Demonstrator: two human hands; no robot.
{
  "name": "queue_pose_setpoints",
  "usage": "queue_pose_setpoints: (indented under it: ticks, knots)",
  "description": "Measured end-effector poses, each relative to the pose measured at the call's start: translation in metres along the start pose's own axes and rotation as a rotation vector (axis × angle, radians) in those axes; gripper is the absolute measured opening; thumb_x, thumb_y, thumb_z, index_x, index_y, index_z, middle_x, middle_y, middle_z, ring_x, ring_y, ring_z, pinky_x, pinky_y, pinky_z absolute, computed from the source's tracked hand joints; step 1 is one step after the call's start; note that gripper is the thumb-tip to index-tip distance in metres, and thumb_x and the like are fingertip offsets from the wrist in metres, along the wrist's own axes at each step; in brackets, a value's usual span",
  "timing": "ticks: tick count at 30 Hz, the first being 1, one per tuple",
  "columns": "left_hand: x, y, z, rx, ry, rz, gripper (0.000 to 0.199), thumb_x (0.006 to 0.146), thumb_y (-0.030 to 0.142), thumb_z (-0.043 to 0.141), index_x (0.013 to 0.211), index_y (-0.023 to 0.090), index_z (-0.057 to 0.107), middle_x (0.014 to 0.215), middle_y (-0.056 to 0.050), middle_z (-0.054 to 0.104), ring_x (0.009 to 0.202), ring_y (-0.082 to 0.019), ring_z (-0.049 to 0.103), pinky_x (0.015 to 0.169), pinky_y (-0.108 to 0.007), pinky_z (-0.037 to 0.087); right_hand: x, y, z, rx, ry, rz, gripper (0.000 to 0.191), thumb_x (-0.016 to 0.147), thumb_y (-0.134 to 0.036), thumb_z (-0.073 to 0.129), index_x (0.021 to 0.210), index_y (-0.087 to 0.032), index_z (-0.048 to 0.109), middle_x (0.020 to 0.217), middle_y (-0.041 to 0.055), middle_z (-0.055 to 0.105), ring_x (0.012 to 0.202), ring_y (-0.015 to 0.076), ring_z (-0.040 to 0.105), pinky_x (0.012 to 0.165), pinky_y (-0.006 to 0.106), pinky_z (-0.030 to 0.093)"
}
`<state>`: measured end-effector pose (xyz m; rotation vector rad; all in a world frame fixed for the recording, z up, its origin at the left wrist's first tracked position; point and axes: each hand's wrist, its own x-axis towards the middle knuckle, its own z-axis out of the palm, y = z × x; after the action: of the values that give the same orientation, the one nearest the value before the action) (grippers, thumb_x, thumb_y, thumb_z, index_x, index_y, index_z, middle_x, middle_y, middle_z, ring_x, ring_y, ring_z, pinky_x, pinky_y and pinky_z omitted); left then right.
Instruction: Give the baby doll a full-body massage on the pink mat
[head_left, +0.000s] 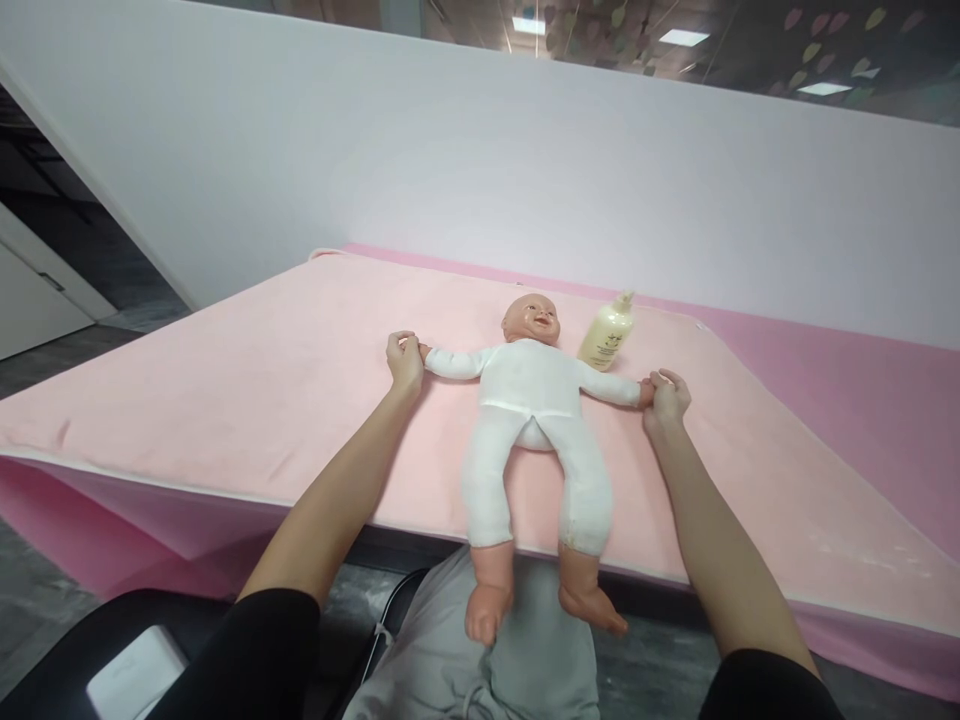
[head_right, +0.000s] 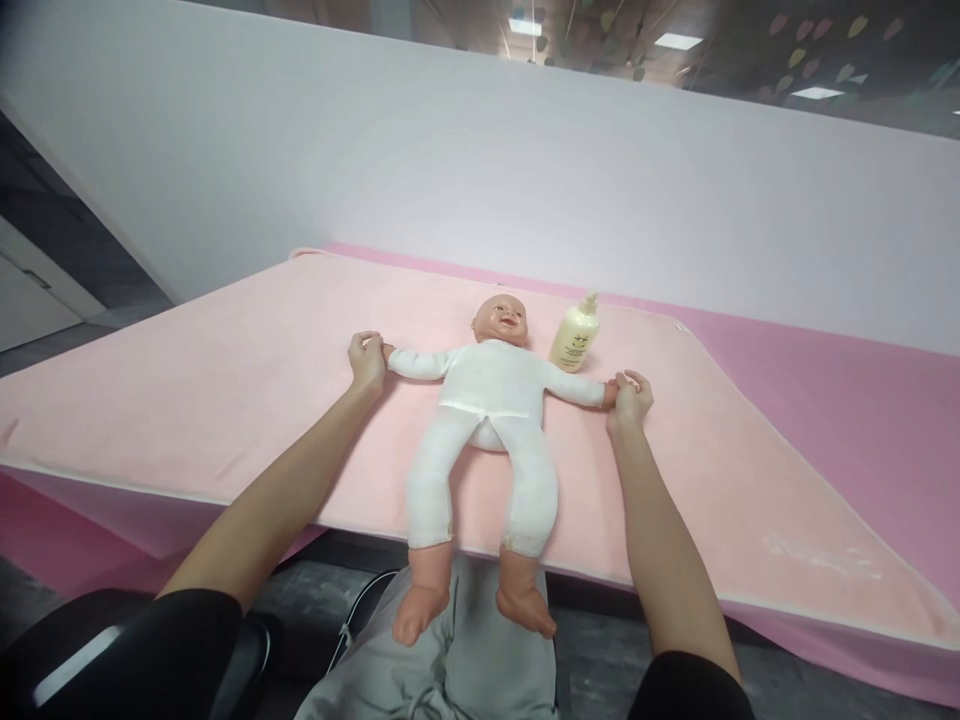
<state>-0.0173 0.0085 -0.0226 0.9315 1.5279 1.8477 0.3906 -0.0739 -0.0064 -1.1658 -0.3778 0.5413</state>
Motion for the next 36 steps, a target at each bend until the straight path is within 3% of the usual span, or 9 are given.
queue_pose_setpoints:
  ticks: [3,7,12,17,22,26,36]
  knots:
    - [0.000,0.003,0.000,-0.035,0.005,-0.020,0.011,0.077,0.021,0.049,0.085,0.022,0.055,0.077,0.000,0.059,0.074,-0.013,0.058,0.069,-0.023,0.045,-0.001,0.001,0.000,-0.022,-0.007,0.002,0.017,0.066,-0.012,0.064,0.078,-0.018,0.054,0.055,-0.0069,0.052,0.051,0.0076,0.054,0.054,0.019,0.051]
    - [-0.001,0.005,-0.002,-0.057,-0.041,-0.060,0.013,0.077,0.021,0.049,0.088,0.021,0.055,0.080,-0.001,0.060,0.075,-0.013,0.059,0.067,-0.023,0.045,-0.001,-0.001,-0.002,-0.051,-0.118,0.091,0.021,0.067,-0.012,0.066,0.084,-0.018,0.056,0.056,-0.0066,0.052,0.051,0.0090,0.054,0.055,0.022,0.053]
    - [-0.002,0.006,-0.004,-0.082,-0.130,-0.110,0.025,0.072,0.017,0.048,0.096,0.022,0.050,0.073,0.000,0.059,0.069,-0.014,0.059,0.061,-0.024,0.045,0.002,-0.007,-0.005,-0.036,-0.201,0.187,0.040,0.070,-0.006,0.063,0.106,-0.020,0.052,0.063,-0.0071,0.051,0.056,0.0083,0.055,0.061,0.023,0.056]
    - [-0.004,0.008,-0.005,-0.087,-0.174,-0.111,0.030,0.068,0.015,0.046,0.097,0.022,0.049,0.073,0.001,0.059,0.071,-0.015,0.058,0.060,-0.024,0.044,0.005,-0.009,-0.009,0.027,-0.258,0.233,0.068,0.070,0.002,0.055,0.131,-0.022,0.037,0.075,-0.0053,0.052,0.061,0.0070,0.056,0.065,0.023,0.058]
    - [-0.004,0.006,-0.005,-0.037,-0.165,-0.062,0.030,0.068,0.014,0.046,0.097,0.022,0.049,0.075,0.001,0.057,0.074,-0.015,0.057,0.063,-0.025,0.043,0.009,-0.009,-0.015,0.118,-0.323,0.284,0.083,0.065,0.006,0.057,0.136,-0.027,0.029,0.092,-0.0017,0.053,0.075,0.0059,0.060,0.074,0.022,0.058]
    - [-0.004,0.003,-0.004,-0.010,-0.146,-0.020,0.027,0.071,0.015,0.046,0.096,0.021,0.050,0.073,0.001,0.053,0.073,-0.015,0.054,0.063,-0.025,0.041,0.012,-0.008,-0.016,0.125,-0.337,0.258,0.073,0.062,0.006,0.059,0.127,-0.024,0.041,0.091,-0.0011,0.053,0.077,0.0063,0.060,0.073,0.021,0.058]
    - [-0.008,0.015,-0.001,-0.193,-0.144,-0.069,0.023,0.067,0.016,0.051,0.090,0.020,0.054,0.066,0.002,0.056,0.064,-0.013,0.056,0.060,-0.023,0.044,0.003,0.001,0.000,0.062,-0.111,0.059,0.035,0.066,-0.005,0.064,0.097,-0.018,0.055,0.063,-0.0066,0.053,0.055,0.0067,0.054,0.057,0.020,0.052]
